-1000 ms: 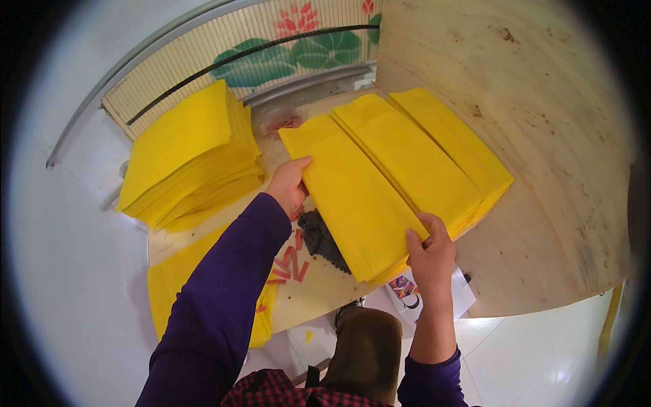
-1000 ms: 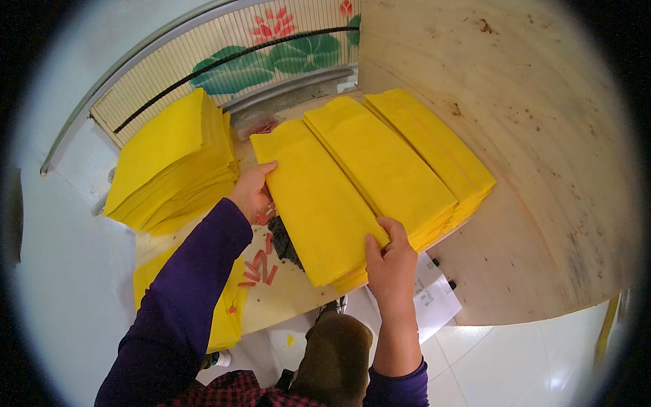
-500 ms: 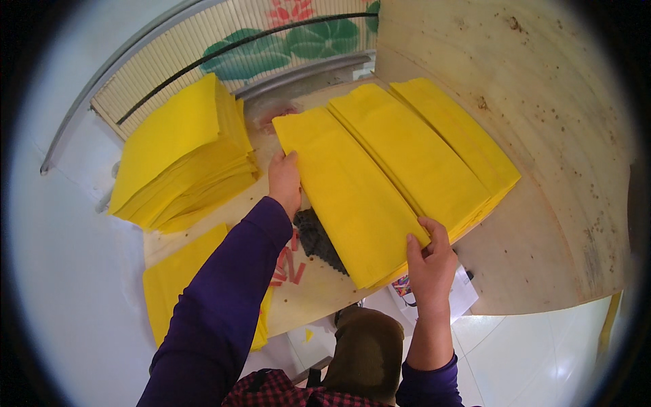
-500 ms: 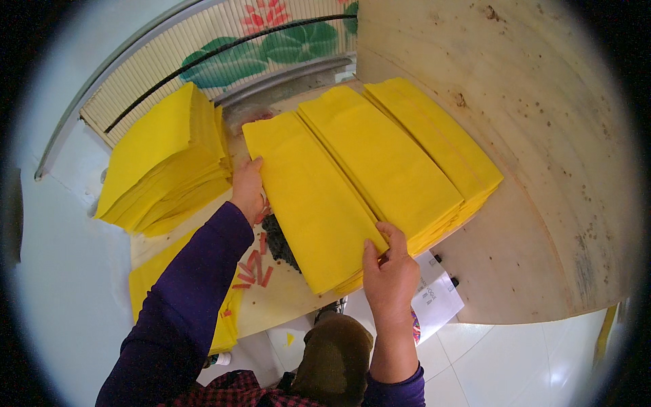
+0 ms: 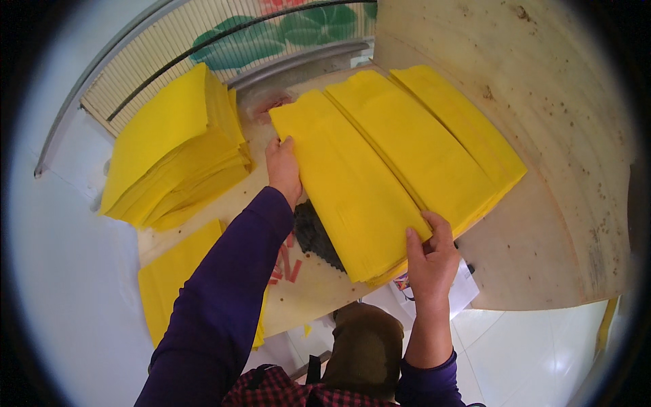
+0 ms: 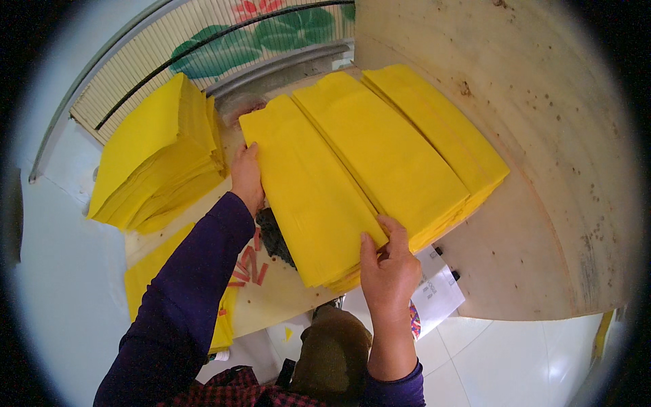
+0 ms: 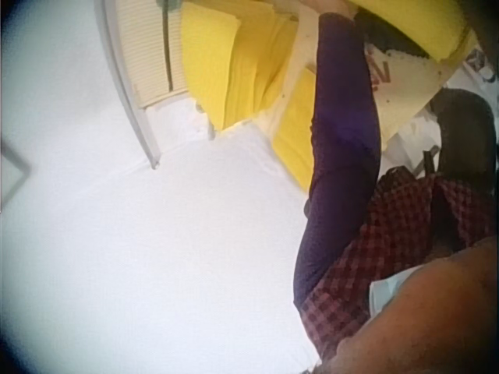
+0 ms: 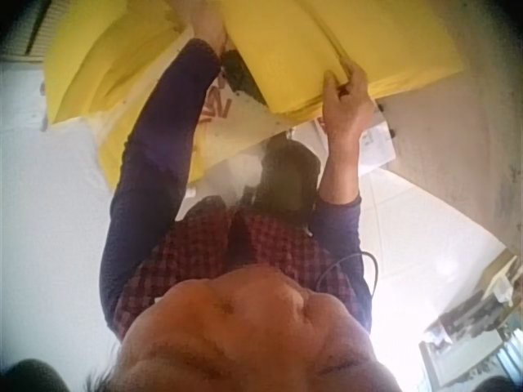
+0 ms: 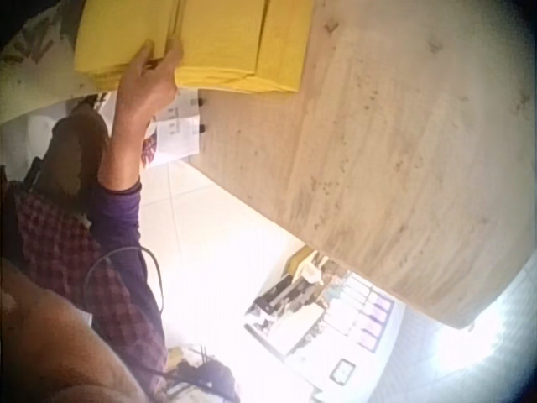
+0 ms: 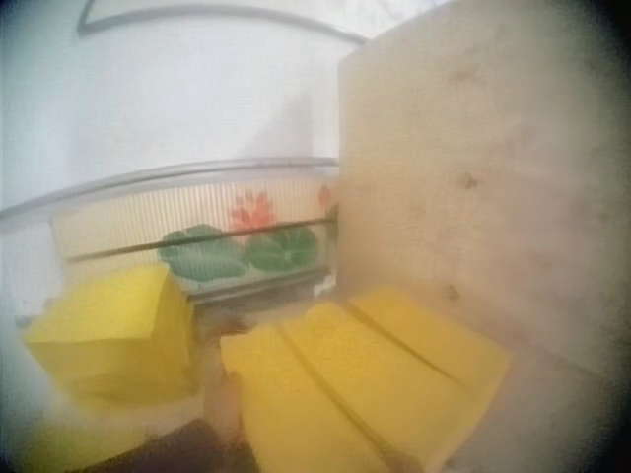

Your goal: The person folds yellow paper sheets in half and stacks them on a table. The person repeats this process for multiple sheets, creating a growing stack of folded paper.

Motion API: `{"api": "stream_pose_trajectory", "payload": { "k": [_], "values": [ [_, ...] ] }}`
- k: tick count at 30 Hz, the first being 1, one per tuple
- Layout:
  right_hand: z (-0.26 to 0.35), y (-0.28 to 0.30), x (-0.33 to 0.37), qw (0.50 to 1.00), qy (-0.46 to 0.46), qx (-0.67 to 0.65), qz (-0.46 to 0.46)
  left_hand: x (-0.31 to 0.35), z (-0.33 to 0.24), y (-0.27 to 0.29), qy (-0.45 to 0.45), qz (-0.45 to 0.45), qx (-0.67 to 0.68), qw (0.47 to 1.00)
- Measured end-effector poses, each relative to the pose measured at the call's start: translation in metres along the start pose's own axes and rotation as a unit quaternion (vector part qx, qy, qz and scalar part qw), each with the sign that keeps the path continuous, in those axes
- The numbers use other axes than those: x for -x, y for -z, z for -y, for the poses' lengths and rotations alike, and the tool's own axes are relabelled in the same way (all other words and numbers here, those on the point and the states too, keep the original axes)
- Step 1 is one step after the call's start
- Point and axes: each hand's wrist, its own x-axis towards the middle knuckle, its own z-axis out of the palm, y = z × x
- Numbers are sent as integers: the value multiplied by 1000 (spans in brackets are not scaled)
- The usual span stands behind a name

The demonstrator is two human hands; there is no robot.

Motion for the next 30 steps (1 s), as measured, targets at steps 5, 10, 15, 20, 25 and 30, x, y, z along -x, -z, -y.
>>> {"api": "stream_pose_trajectory", "payload": {
  "k": [5, 10, 15, 20, 25, 30],
  "values": [
    [-3, 14, 10, 996, -14, -91, -10, 8, 5, -6, 36, -102, 47, 993],
    [-18, 23, 27, 993, 21, -109, -30, 23, 0, -3, 73, -4, 162, 984],
    [-30, 26, 64, 983, 32, -179, 8, 38, -2, -7, 100, 9, 172, 980],
    [-19, 17, 113, 947, 33, -294, 125, 33, 5, -15, 88, 62, 202, 973],
    [-15, 15, 112, 956, 63, -238, 160, 42, 8, -13, 63, 50, 174, 981],
    [-13, 17, 108, 952, 98, -243, 161, 60, 10, -7, 55, 91, 174, 979]
  ]
}}
